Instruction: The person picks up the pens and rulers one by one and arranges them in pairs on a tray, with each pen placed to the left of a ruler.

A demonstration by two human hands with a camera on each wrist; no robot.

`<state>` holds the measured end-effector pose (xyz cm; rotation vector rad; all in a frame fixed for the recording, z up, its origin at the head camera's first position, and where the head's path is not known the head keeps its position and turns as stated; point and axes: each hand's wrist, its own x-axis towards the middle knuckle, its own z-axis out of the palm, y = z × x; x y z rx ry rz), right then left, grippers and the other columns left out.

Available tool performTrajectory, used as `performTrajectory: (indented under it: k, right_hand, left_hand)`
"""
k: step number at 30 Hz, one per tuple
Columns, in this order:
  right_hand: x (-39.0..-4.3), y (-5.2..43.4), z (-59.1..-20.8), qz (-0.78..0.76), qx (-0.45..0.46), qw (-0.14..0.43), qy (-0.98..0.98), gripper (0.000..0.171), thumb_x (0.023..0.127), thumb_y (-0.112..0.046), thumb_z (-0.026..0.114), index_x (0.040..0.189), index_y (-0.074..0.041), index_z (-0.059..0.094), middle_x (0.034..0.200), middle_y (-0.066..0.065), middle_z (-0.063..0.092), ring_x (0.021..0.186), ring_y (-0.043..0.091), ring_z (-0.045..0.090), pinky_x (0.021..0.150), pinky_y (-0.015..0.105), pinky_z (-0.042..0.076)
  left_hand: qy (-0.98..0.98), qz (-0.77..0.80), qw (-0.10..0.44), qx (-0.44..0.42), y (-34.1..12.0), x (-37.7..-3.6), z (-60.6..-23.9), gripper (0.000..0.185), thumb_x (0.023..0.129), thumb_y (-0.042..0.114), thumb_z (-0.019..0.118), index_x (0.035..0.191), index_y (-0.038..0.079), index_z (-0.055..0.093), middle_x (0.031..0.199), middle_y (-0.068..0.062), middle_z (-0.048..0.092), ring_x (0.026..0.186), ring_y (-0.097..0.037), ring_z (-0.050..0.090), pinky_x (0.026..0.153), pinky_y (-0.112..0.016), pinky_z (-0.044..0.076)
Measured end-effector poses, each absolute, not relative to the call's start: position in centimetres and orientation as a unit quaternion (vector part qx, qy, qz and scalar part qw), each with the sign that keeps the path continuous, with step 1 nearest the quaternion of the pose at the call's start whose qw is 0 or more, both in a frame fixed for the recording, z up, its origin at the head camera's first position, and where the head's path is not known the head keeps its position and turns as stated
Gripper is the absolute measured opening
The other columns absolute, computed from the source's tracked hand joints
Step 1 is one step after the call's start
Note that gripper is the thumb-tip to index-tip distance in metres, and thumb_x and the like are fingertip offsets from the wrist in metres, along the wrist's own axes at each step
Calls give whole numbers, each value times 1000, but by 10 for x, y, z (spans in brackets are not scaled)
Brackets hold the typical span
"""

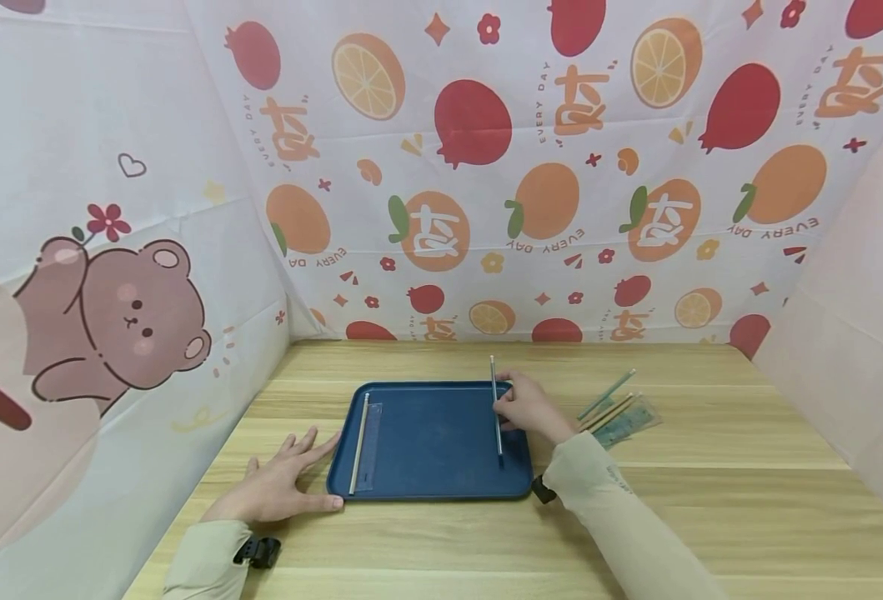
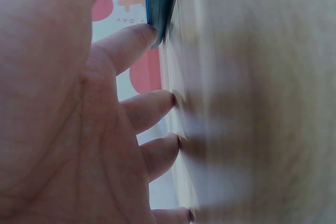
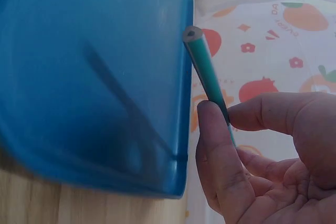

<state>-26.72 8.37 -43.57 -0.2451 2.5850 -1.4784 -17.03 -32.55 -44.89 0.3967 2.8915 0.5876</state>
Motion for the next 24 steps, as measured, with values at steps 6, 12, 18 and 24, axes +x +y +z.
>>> performTrajectory:
  k: [6,12,18,24]
  right_hand:
    - [-266,77,-437,-498,-94,81,858,58,100,2,61,156,3,45,80,6,62,66,17,67,70,37,68]
    - [-265,69,-438,-500,-101,83,856,58,101,1,63,156,3,46,83,9,65,67,16,68,70,37,68]
    - [-264,61,-439,-513,-96,89,848,58,100,2,64,155,4,45,85,9,66,70,17,69,71,37,68]
    - [-262,56,-439,-510,-95,92,850,58,100,0,65,155,2,46,86,10,66,71,18,70,72,37,68]
  left_hand:
    - [969,193,79,134,-326,-171,-451,108,82,69,83,169,24,38,174,-33,24,154,-71,17,100,-101,7]
    - [970,187,78,135,-326,-171,-451,107,83,69,83,169,24,38,174,-32,24,154,-71,18,101,-101,8]
    - [971,181,78,136,-324,-171,-447,106,84,69,82,168,22,38,173,-33,25,153,-71,19,101,-101,10]
    - [971,181,79,137,-324,-170,-447,106,84,69,82,168,22,38,173,-33,25,153,-71,20,101,-101,10]
